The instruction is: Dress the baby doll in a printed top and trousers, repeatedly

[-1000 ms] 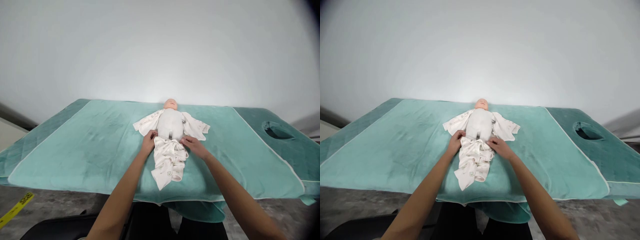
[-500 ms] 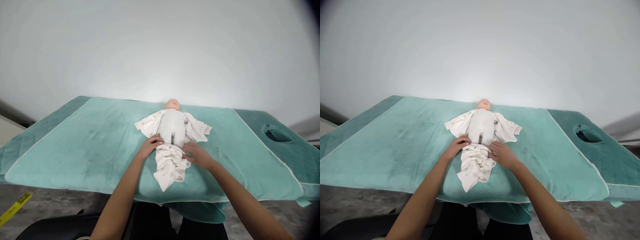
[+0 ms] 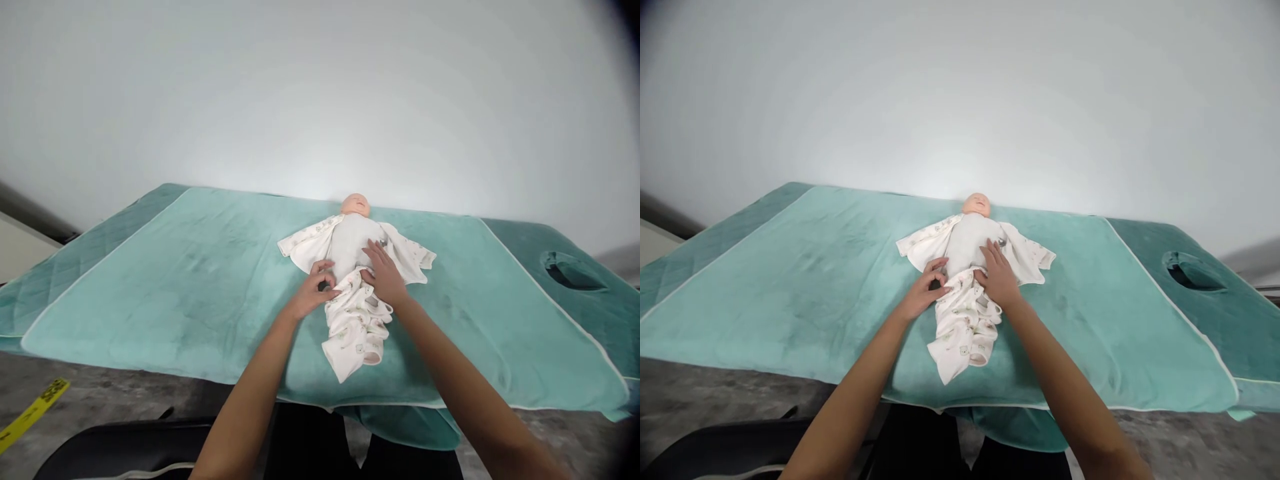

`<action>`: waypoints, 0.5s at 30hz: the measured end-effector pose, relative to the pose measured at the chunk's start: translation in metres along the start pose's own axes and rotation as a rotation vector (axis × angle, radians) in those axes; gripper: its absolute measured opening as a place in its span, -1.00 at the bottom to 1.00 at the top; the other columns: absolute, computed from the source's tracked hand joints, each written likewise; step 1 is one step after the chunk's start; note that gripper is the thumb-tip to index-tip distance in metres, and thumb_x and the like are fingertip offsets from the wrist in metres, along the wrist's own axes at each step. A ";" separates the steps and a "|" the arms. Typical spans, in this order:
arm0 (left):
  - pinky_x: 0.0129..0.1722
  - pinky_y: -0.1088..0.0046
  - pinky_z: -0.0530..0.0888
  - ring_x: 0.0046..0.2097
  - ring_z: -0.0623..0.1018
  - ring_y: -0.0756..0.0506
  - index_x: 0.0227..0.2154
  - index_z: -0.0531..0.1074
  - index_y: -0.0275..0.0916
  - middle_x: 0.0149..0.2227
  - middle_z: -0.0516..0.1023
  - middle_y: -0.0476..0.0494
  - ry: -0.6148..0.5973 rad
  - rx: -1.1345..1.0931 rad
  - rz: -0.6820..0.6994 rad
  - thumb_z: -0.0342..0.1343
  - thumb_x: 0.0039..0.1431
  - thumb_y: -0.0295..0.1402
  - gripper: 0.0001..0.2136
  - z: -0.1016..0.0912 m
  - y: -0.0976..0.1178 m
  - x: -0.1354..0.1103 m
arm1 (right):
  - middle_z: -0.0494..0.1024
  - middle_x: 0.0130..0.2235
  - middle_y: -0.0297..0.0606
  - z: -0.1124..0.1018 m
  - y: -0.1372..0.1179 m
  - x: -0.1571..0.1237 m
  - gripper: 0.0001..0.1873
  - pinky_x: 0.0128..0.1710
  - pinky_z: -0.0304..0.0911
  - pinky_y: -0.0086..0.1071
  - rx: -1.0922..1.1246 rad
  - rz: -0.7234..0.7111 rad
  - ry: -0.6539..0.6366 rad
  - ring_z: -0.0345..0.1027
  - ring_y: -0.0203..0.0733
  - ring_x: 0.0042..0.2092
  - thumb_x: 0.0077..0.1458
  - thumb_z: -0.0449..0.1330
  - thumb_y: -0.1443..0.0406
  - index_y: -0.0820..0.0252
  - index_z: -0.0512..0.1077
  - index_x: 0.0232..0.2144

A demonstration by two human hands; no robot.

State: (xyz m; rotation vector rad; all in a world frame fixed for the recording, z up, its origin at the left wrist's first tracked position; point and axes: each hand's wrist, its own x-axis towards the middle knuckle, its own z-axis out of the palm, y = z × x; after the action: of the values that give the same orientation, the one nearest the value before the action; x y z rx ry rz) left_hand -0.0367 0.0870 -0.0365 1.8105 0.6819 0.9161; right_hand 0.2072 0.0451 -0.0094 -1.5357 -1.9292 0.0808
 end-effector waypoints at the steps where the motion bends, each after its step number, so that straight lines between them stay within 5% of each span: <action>1: 0.22 0.22 0.28 0.29 0.29 -0.24 -0.42 0.37 -0.21 0.27 0.27 -0.23 0.053 0.001 0.009 0.24 0.14 -0.13 -0.73 0.003 0.000 0.001 | 0.15 0.40 -0.07 0.001 0.003 0.000 -0.42 0.35 0.04 0.07 -0.006 0.025 -0.005 -0.08 0.07 0.44 0.21 0.11 0.25 0.18 0.23 0.26; 4: 0.09 0.23 0.36 0.17 0.43 -0.19 -0.44 0.21 -0.18 0.21 0.41 -0.23 0.188 0.035 -0.016 0.11 0.24 -0.24 -0.77 0.010 0.002 0.011 | 0.28 0.34 -0.14 -0.006 0.006 0.001 -0.44 0.29 0.16 -0.04 -0.053 0.065 -0.037 0.15 0.06 0.35 0.22 0.11 0.25 0.12 0.27 0.26; 7: -0.20 0.35 0.36 -0.20 0.49 -0.10 -0.45 0.16 -0.15 -0.21 0.57 -0.11 0.298 0.183 -0.084 0.05 0.25 -0.30 -0.79 0.012 0.006 0.033 | 0.51 0.17 -0.16 -0.019 0.006 0.014 -0.57 0.08 0.30 -0.10 -0.151 0.106 -0.095 0.42 0.11 0.13 0.23 0.10 0.25 0.08 0.43 0.13; 10: -0.38 0.39 0.21 -0.44 0.31 -0.06 -0.44 0.15 -0.13 -0.55 0.31 0.06 0.356 0.312 -0.133 0.05 0.24 -0.31 -0.80 0.010 0.005 0.059 | 0.65 -0.10 -0.14 -0.028 0.012 0.037 -0.67 -0.08 0.29 -0.18 -0.193 0.131 -0.134 0.50 0.07 -0.09 0.23 0.07 0.29 0.09 0.55 -0.04; 15: -0.35 0.39 0.23 -0.42 0.31 -0.05 -0.37 0.20 -0.13 -0.51 0.27 0.08 0.413 0.236 -0.192 0.04 0.26 -0.28 -0.85 0.012 -0.003 0.080 | 0.65 -0.23 -0.22 -0.014 0.032 0.061 -0.76 -0.15 0.25 -0.28 0.160 0.346 0.040 0.44 -0.06 -0.17 0.16 0.14 0.21 0.12 0.57 -0.21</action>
State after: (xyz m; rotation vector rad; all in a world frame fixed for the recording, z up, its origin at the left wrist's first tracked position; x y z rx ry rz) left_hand 0.0175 0.1441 -0.0195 1.7322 1.2466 1.1279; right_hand 0.2361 0.1041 0.0152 -1.7308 -1.5683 0.3428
